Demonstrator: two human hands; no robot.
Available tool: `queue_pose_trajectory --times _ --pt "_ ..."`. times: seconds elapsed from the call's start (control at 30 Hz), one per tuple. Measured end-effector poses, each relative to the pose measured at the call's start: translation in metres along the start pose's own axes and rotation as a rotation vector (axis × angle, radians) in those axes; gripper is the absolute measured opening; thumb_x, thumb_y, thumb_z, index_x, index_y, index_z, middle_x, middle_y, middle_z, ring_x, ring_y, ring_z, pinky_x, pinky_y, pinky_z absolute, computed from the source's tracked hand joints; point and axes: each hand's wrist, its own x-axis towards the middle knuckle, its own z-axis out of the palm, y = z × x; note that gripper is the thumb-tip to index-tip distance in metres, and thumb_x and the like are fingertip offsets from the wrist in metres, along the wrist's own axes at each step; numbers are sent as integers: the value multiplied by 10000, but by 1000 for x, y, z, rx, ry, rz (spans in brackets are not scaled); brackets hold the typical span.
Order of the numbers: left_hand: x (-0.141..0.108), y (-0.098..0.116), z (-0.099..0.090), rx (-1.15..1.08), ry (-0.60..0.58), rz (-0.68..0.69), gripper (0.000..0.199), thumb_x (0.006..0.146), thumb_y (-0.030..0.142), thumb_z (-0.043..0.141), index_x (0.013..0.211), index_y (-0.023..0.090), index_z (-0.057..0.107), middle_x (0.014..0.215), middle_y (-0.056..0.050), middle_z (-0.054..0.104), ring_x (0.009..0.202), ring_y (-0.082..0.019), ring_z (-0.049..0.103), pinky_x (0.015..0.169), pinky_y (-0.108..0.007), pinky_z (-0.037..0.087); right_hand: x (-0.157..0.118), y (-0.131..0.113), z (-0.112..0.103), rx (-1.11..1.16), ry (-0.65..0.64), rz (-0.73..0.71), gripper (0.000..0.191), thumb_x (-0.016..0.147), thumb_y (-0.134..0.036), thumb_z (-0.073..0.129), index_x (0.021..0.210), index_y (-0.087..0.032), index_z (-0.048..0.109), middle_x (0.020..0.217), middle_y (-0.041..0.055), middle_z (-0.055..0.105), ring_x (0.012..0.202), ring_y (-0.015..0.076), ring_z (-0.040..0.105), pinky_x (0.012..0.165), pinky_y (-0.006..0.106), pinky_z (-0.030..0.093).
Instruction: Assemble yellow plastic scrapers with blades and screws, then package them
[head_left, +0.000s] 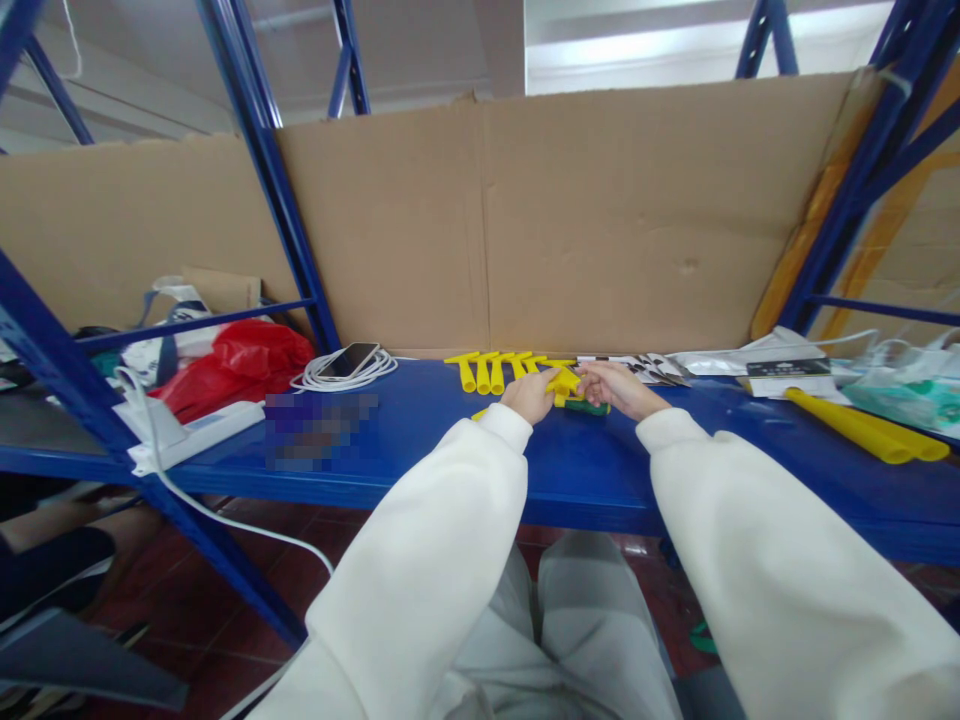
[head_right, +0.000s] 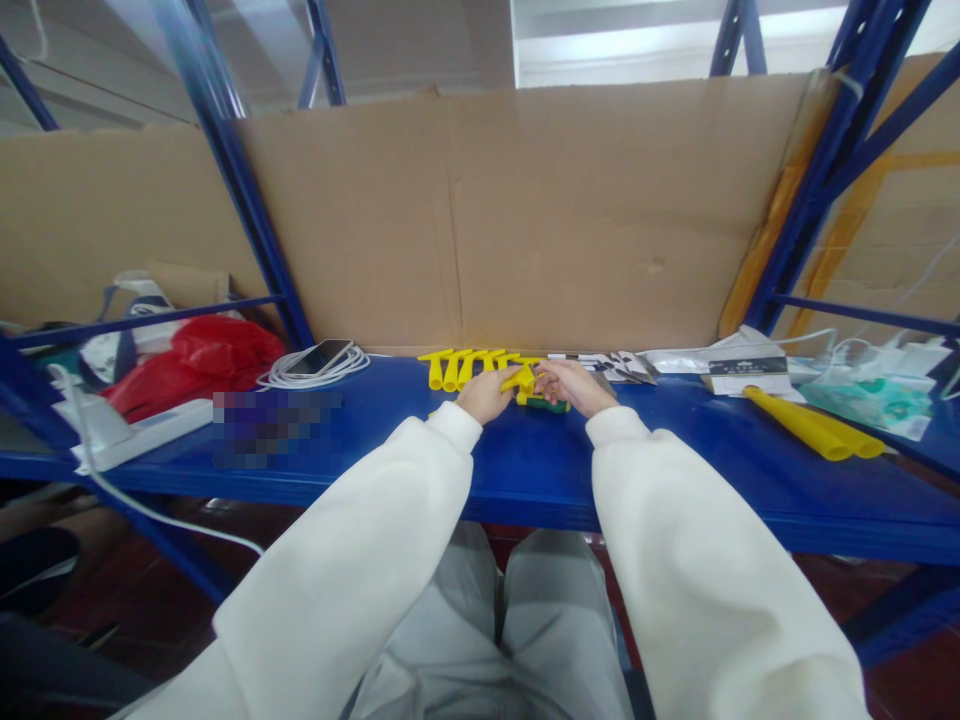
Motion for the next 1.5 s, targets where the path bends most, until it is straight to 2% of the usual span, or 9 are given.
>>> queue_pose_trajectory --times 0.07,0.13,0.2,0.27,0.37,0.67,1.07,1.33,1.5 --pt "0 -1 -1 -13 4 -4 530 948 212 452 1473 265 498 1395 -52 632 1259 -224 604 1063 -357 475 6 3 -14 -176 182 -34 154 934 -176 484 859 -151 617 646 42 681 476 102 544 480 200 429" --pt "0 -2 -2 -19 5 -7 526 948 221 453 1469 267 505 1400 -44 629 1268 -220 599 1069 -358 473 11 8 -32 -557 365 -49 175 892 -117 488 836 -137 653 728 83 719 583 132 614 563 219 470" --pt "0 -2 -2 -20 7 -15 525 948 231 455 1469 265 507 1400 -40 629 1267 -221 600 1071 -361 474 15 14 -49 -930 451 -44 179 844 -91 528 844 -130 703 862 130 753 798 193 693 715 255 508" --pt "0 -3 -2 -24 7 -14 529 944 233 457 1469 269 507 1408 -32 624 1272 -217 596 1076 -358 471 16 18 -63 -1151 435 19 192 839 -136 555 876 -142 744 941 143 763 929 235 709 775 271 513" --pt "0 -3 -1 -33 4 -18 533 938 230 459 1466 281 510 1417 -21 617 1274 -211 593 1079 -355 470 15 21 -73 -1318 358 92 248 841 -164 539 907 -160 777 930 136 768 951 239 716 792 276 518" --pt "-2 -2 -3 -41 -4 -15 533 936 222 469 1464 280 513 1417 -20 617 1284 -209 590 1077 -342 467 10 16 -68 -1348 282 154 258 837 -171 553 938 -153 790 965 150 768 957 243 722 797 280 525" --pt "-1 -2 -2 -25 -12 1 542 934 213 475 1469 291 508 1427 -10 607 1279 -199 594 1083 -303 452 12 22 -62 -1390 266 23 244 858 -168 572 973 -168 787 949 129 769 940 231 718 813 279 525" --pt "-1 -1 -2 -28 -16 6 549 928 206 478 1470 286 508 1426 -19 608 1282 -203 586 1097 -316 440 12 22 -56 -1435 249 -3 220 861 -154 581 959 -168 778 970 130 767 945 220 714 802 258 506" --pt "-1 -1 -2 -25 -21 7 542 934 212 477 1471 283 507 1431 -15 604 1288 -201 584 1092 -308 445 10 19 -55 -1437 227 44 260 875 -138 548 1020 -165 762 1028 136 761 989 227 710 816 274 506"
